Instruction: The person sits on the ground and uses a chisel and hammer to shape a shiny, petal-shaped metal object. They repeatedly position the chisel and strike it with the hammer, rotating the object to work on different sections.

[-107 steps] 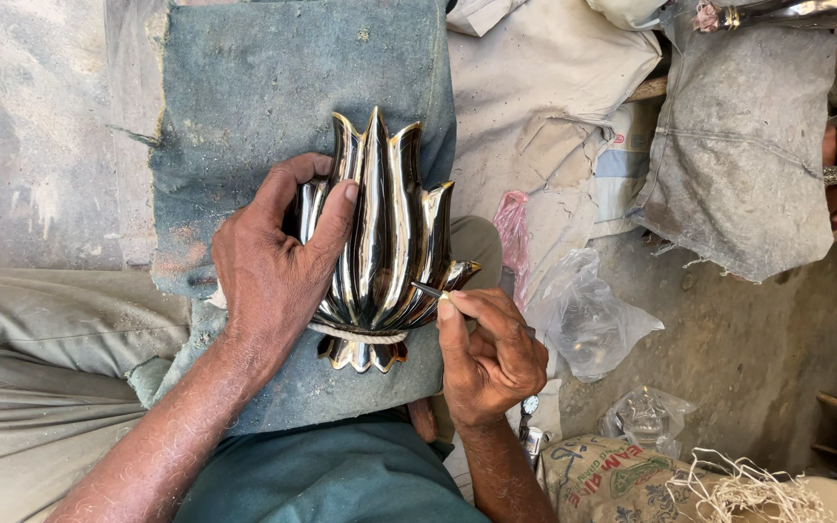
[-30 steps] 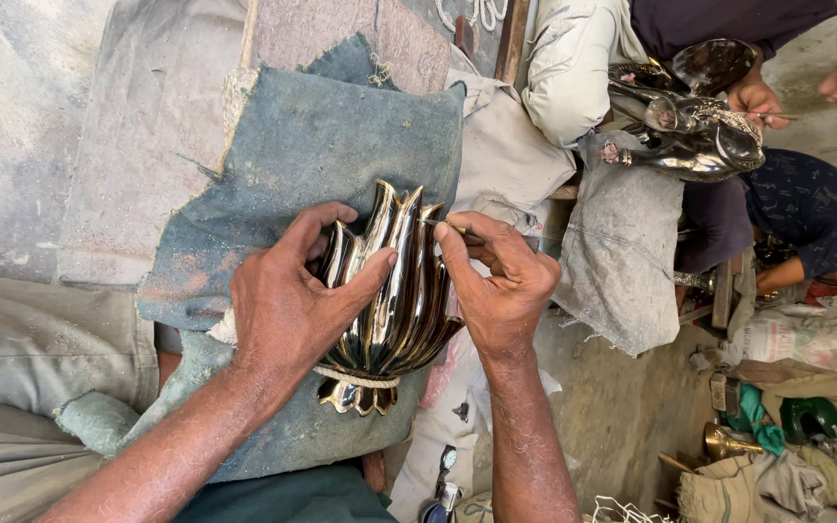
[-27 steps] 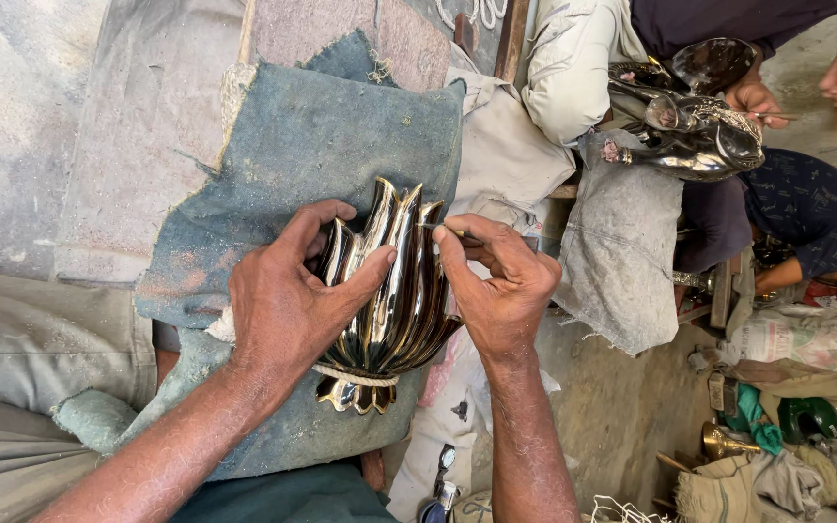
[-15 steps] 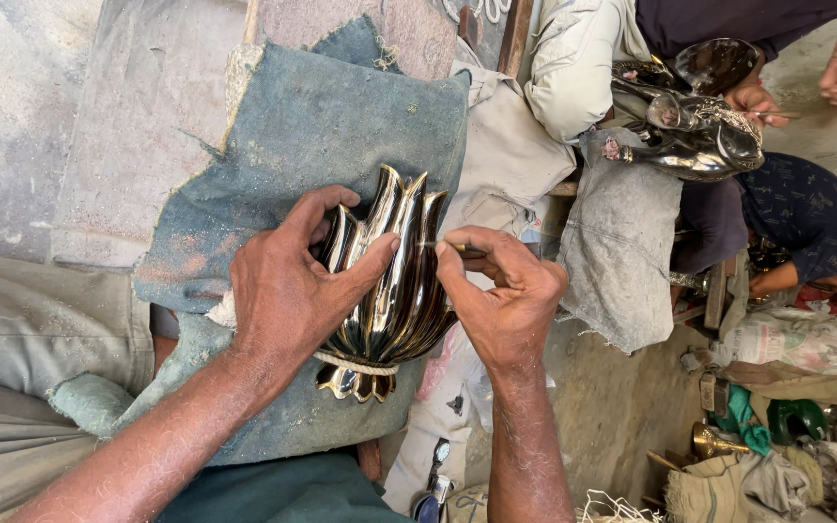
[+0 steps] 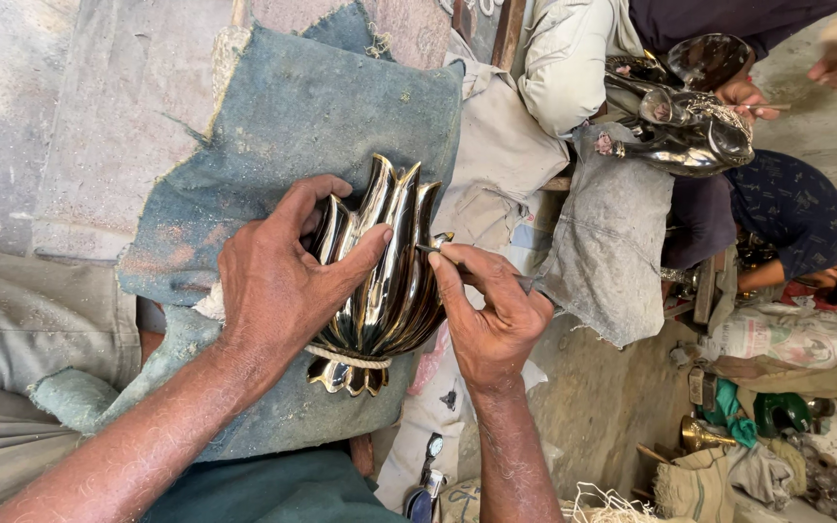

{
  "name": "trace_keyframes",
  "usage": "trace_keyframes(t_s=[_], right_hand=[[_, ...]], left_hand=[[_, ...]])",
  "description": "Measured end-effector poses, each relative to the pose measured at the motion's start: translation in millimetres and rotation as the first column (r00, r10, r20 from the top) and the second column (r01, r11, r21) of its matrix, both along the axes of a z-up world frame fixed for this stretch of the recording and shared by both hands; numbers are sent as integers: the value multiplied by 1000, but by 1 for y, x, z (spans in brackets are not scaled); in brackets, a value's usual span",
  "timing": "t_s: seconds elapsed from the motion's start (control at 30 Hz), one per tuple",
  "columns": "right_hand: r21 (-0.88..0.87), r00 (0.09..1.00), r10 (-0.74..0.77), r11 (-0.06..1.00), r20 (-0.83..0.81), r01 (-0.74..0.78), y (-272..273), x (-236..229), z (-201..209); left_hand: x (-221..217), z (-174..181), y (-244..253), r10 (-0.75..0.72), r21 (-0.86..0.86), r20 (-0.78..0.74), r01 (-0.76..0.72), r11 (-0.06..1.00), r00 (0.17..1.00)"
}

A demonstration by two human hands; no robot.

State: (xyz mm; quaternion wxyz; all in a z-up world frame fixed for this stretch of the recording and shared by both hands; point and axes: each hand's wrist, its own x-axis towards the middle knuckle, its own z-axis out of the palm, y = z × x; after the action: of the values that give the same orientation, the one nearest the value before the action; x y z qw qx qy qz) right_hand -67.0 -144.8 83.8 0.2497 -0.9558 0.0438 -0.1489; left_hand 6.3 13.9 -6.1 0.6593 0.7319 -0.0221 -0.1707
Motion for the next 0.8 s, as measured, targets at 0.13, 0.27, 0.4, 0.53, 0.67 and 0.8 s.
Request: trace_keyframes(t_s=[0.13, 0.27, 0.4, 0.53, 0.67, 0.8], right_hand=[[-35, 999, -38, 999, -21, 37, 3, 6, 3], [-30, 997, -33, 999, -66, 31, 3, 9, 8], [-15, 995, -49, 999, -84, 48, 5, 7, 9], [31, 994, -53, 998, -94, 56, 7, 1, 11], [28, 994, -49, 998, -95, 52, 8, -6, 12], [54, 997, -24, 998, -73, 28, 9, -10, 11]], left_hand=[[0, 0, 1, 0, -6, 8, 0, 1000, 1000], [0, -1, -1, 20, -15, 27, -19, 1000, 999], [-1, -2, 0, 28, -8, 39, -28, 1000, 999], [-3, -3, 0, 28, -3, 45, -28, 1000, 999], [-3, -5, -1, 14, 1, 51, -14, 1000, 999], [-4, -8, -2, 18, -3, 74, -18, 1000, 997]])
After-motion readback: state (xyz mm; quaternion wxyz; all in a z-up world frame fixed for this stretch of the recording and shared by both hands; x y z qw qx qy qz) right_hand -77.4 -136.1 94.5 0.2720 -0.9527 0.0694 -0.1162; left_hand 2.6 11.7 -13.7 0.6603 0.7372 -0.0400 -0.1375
